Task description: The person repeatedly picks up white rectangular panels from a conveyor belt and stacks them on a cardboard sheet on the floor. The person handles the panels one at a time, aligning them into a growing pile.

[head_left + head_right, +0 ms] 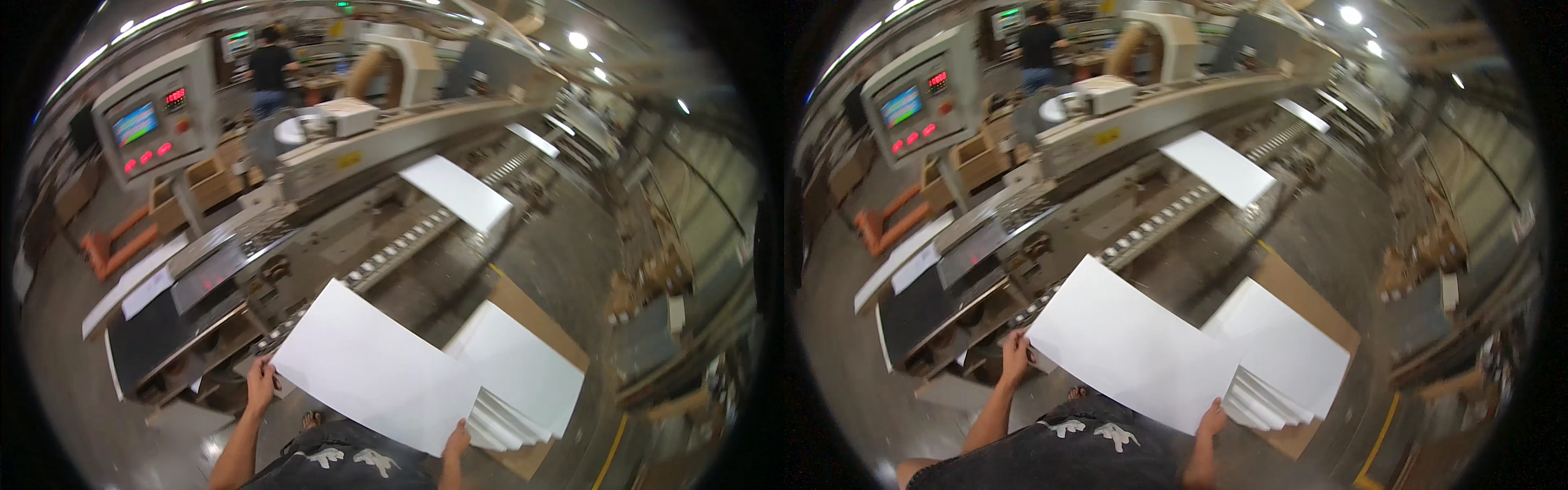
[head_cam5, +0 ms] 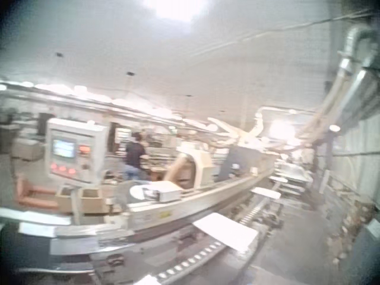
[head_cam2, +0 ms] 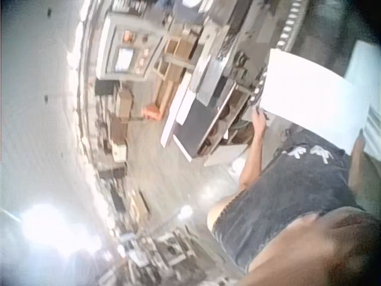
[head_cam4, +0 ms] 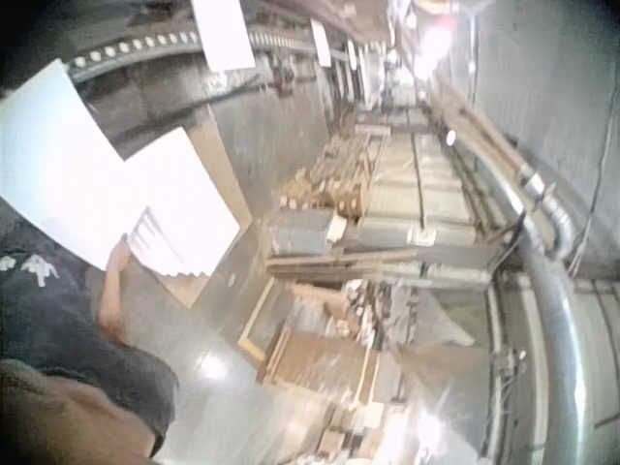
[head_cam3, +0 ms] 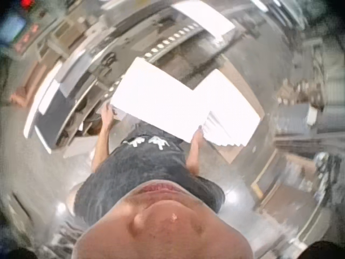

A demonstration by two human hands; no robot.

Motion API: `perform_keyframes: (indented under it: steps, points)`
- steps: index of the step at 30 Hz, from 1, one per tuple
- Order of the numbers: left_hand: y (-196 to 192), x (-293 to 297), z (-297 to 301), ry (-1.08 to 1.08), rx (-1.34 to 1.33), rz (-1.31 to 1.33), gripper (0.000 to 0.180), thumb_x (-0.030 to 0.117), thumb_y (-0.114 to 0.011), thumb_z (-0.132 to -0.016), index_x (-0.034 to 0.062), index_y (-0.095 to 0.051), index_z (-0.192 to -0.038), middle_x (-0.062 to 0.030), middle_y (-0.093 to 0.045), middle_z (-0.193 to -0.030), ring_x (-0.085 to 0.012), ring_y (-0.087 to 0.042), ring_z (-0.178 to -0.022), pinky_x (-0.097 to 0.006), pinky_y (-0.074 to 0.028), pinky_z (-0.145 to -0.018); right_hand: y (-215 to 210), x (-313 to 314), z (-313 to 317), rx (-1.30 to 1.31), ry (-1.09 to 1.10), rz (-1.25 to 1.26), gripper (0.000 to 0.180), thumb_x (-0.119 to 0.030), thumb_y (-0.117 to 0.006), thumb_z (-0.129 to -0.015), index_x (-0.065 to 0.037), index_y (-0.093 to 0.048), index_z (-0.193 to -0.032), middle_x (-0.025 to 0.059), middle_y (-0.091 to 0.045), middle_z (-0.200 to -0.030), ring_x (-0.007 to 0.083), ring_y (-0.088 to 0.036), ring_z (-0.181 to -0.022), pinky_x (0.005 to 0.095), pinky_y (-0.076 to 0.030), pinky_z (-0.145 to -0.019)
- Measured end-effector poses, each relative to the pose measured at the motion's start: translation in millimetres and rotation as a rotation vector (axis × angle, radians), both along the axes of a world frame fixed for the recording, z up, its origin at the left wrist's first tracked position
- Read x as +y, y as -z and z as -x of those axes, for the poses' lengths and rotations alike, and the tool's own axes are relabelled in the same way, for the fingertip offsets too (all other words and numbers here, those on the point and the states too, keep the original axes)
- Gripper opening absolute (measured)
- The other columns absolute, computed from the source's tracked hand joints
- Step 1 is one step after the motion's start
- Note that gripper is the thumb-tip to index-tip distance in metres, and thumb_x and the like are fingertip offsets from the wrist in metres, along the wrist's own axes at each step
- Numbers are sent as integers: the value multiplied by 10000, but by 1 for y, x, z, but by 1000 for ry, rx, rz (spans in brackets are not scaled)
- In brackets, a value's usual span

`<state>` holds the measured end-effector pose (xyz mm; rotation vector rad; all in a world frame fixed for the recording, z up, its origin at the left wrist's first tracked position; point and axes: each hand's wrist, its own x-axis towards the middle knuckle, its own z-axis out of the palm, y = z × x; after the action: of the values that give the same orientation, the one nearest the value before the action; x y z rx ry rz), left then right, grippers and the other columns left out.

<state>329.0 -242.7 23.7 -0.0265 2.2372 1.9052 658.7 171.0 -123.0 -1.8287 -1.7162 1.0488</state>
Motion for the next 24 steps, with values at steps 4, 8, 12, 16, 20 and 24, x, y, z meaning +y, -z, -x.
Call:
perform_keyframes:
  steps: [4,8,12,16,20,24]
  points:
    - [-7,-59,32,-339,-24,-176,227,153,-524,-1009,-24,-577,-1140,-52,-592,-779,-109,-521,-524,-272,-464,-490,17,-62,45,288,-70,65,556,-424,-519,-1020,104,-686,-967,212,-712,-854,312,-679,-782,460,-525,-701]
    - [2,-126,63,-486,2,-4,324,274,-514,-1039,-21,-608,-945,-37,-556,-710,-115,-519,-502,-296,-422,-466,-29,-139,102,426,-161,217,491,-342,-524,-1032,125,-553,-1180,194,-672,-1034,291,-673,-844,406,-547,-748]
    - [13,-164,83,-392,-24,148,355,297,-529,-1023,-24,-605,-893,-68,-590,-693,-136,-562,-506,-309,-437,-456,-75,-211,141,460,-261,255,462,-255,-561,-1017,125,-476,-1266,221,-624,-1169,293,-647,-981,403,-535,-844]
    - [52,-165,88,-330,12,346,392,328,-532,-996,-25,-566,-829,-219,-626,-740,-390,-638,-694,-466,-482,-673,-119,-275,171,470,-445,266,455,-147,-575,-991,121,-419,-1325,237,-570,-1269,298,-589,-1123,398,-469,-977]
    - [39,-151,78,-216,-101,273,375,325,-519,-1002,-18,-561,-855,-214,-642,-762,-365,-652,-723,-459,-483,-682,-149,-303,189,301,-736,371,440,-182,-591,-979,98,-450,-1287,224,-618,-1172,287,-630,-1025,385,-509,-899]
    - [25,-152,76,-141,-87,279,333,298,-514,-1006,-12,-564,-898,-185,-644,-740,-320,-652,-671,-433,-488,-670,-161,-324,202,176,-841,671,390,-255,-580,-997,51,-504,-1227,165,-667,-966,216,-676,-682,326,-572,-567]
